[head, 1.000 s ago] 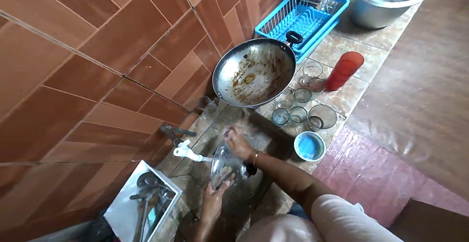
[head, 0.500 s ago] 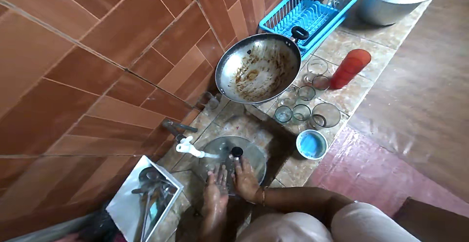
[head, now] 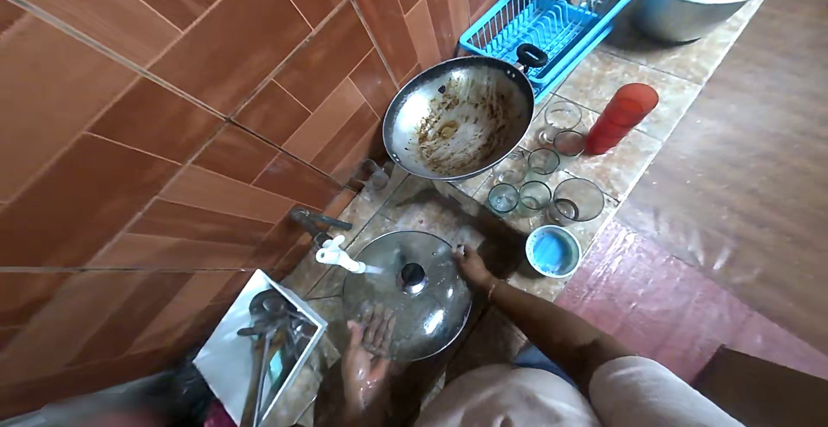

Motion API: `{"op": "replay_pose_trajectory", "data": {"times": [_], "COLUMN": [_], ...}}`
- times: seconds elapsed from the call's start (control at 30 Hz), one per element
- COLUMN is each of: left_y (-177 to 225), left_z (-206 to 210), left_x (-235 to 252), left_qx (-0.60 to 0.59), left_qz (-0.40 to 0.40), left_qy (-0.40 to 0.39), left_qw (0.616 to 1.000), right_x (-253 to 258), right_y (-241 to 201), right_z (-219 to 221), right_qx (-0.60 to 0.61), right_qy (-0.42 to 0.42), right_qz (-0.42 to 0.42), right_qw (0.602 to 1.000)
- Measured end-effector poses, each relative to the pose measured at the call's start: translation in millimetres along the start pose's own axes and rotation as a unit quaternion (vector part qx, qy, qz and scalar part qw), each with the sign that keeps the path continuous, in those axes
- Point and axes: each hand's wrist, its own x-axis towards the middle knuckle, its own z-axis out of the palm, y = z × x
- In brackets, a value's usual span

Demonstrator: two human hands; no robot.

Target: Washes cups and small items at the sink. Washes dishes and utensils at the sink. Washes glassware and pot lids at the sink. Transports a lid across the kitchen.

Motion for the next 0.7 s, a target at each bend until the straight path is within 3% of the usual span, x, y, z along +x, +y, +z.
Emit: {"op": "replay_pose_trajectory", "data": {"times": [0.03,0.1,0.17,0.23,0.3,0.4,0.47,0.57,0.7], "left_y": [1.7,-2.0,-18.0,-35.3,-48.9,-49.1,-41.0,-15.6,-3.5], "left_z": [-3.3,-12.1,-19.9,-18.9,-9.1,26.5,59.4,99.4,91.3], "left_x": [-1.4,7.6,26.1,32.0,36.7,44.0,49.4,46.8,47.0], "left_qx": [0.005,0.026,0.089,0.169,0.237,0.287,0.28,0.226,0.121], "left_qz": [-0.001,0.002,0.017,0.011,-0.021,-0.1,-0.103,-0.109,-0.141], "left_qy": [0.001,0.013,0.042,0.08,0.07,-0.047,-0.119,-0.157,-0.137], "left_qw": [1.0,1.0,0.995,0.982,0.969,0.952,0.947,0.955,0.973], "right_x": [-2.0,-4.4,-18.3,-43.4,-65.8,-88.0,-99.0,-100.3,-99.8], "right_y": [-4.3,-4.3,-15.7,-42.2,-67.7,-90.9,-98.7,-90.5,-63.7], "right_z": [-6.7,-21.6,-31.4,-38.4,-44.4,-54.0,-57.0,-47.1,-32.7], "right_qx": [0.115,0.296,0.352,0.291,0.184,-0.013,-0.152,-0.281,-0.399], "right_qy": [-0.035,-0.171,-0.25,-0.219,-0.171,-0.145,-0.15,-0.157,-0.22], "right_qz": [0.045,0.09,0.067,0.018,-0.044,-0.159,-0.252,-0.398,-0.447], "right_qw": [0.992,0.935,0.9,0.931,0.967,0.977,0.944,0.859,0.769]}}
